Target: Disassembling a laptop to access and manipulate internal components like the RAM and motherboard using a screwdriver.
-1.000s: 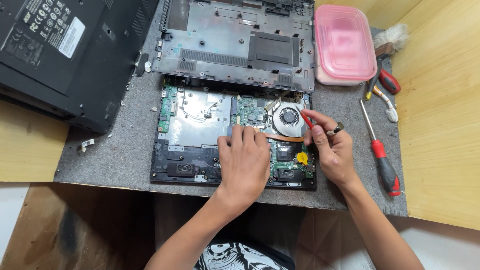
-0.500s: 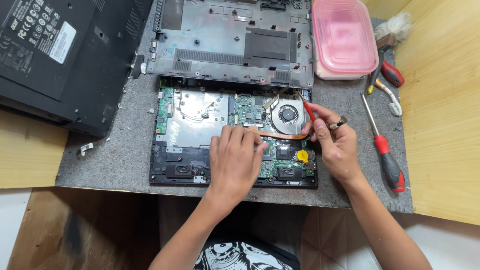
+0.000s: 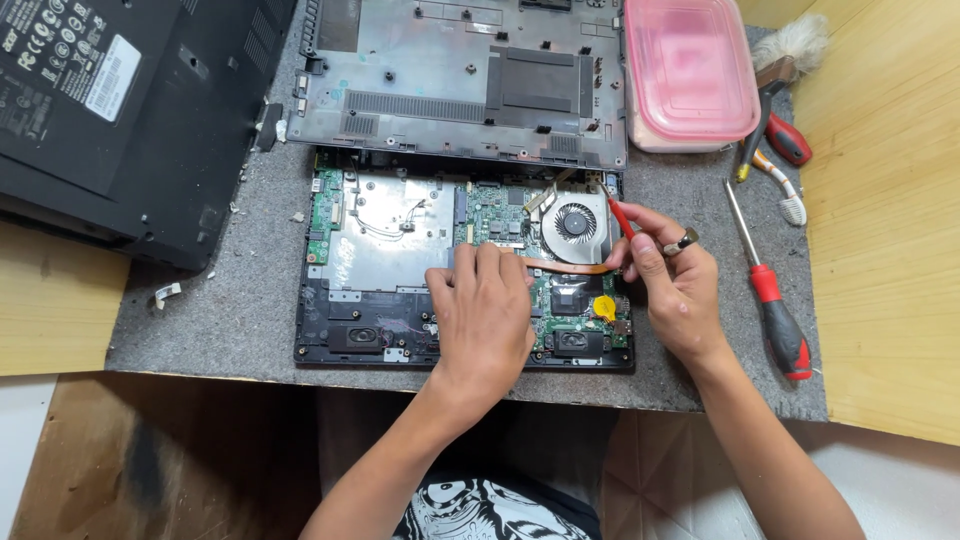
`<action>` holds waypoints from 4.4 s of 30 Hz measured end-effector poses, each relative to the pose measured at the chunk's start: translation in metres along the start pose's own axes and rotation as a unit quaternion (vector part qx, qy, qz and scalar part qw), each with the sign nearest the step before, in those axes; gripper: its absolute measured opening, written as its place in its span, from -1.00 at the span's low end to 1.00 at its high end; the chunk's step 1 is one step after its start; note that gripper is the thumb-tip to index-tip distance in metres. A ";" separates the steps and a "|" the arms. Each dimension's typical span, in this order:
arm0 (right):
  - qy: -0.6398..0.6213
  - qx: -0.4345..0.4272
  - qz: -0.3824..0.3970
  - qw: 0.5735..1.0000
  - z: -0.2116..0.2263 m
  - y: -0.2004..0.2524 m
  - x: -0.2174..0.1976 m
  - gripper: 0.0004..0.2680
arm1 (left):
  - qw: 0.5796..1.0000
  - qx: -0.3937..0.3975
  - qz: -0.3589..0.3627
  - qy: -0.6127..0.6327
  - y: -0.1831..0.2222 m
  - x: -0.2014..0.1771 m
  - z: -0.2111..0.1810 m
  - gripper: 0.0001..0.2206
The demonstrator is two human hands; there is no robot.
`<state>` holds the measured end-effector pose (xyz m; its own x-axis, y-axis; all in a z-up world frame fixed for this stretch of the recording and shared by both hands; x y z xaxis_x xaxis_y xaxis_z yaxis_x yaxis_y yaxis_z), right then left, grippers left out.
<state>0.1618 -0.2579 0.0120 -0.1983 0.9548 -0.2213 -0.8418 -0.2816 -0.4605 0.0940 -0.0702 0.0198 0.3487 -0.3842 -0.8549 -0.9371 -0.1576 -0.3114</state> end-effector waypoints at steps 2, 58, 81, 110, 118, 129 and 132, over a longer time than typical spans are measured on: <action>-0.003 0.003 -0.001 1.000 -0.001 0.001 -0.001 -0.74 | 1.000 -0.001 0.004 0.005 0.001 0.000 0.001 -0.93; 0.012 -0.021 0.026 0.999 0.013 0.001 -0.001 -0.76 | 0.961 -0.045 0.108 0.251 -0.008 -0.017 0.035 -0.94; 0.164 -0.165 0.284 0.930 0.036 0.002 0.027 -0.76 | 0.858 -0.168 0.123 0.469 -0.010 -0.029 0.067 -0.91; 0.247 -0.250 0.202 0.914 0.021 0.008 0.036 -0.87 | 0.992 -0.015 -0.022 0.123 0.005 -0.037 0.041 -0.91; 0.186 -0.192 0.190 0.945 0.030 -0.001 0.037 -0.88 | 0.990 -0.027 -0.033 0.135 0.007 -0.034 0.046 -0.92; 0.200 -0.213 0.205 0.934 0.025 0.001 0.040 -0.88 | 0.988 -0.032 -0.026 0.152 0.007 -0.033 0.047 -0.94; 0.210 -0.217 0.207 0.931 0.026 0.000 0.044 -0.88 | 0.986 -0.037 -0.023 0.163 0.007 -0.027 0.050 -0.96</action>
<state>0.1401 -0.2134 0.0244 -0.1698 0.6612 -0.7307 -0.4368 -0.7152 -0.5456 0.0770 -0.0154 0.0202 0.3879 -0.6451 -0.6583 -0.9210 -0.2427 -0.3047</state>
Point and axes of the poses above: each hand's wrist, its own y-axis away from the middle knuckle, its own x-axis out of the palm, z = x × y, the point moved 4 cm from there along -y, towards the middle knuckle, and after that the axes turned 13 degrees about -x, right-handed, at the moved point
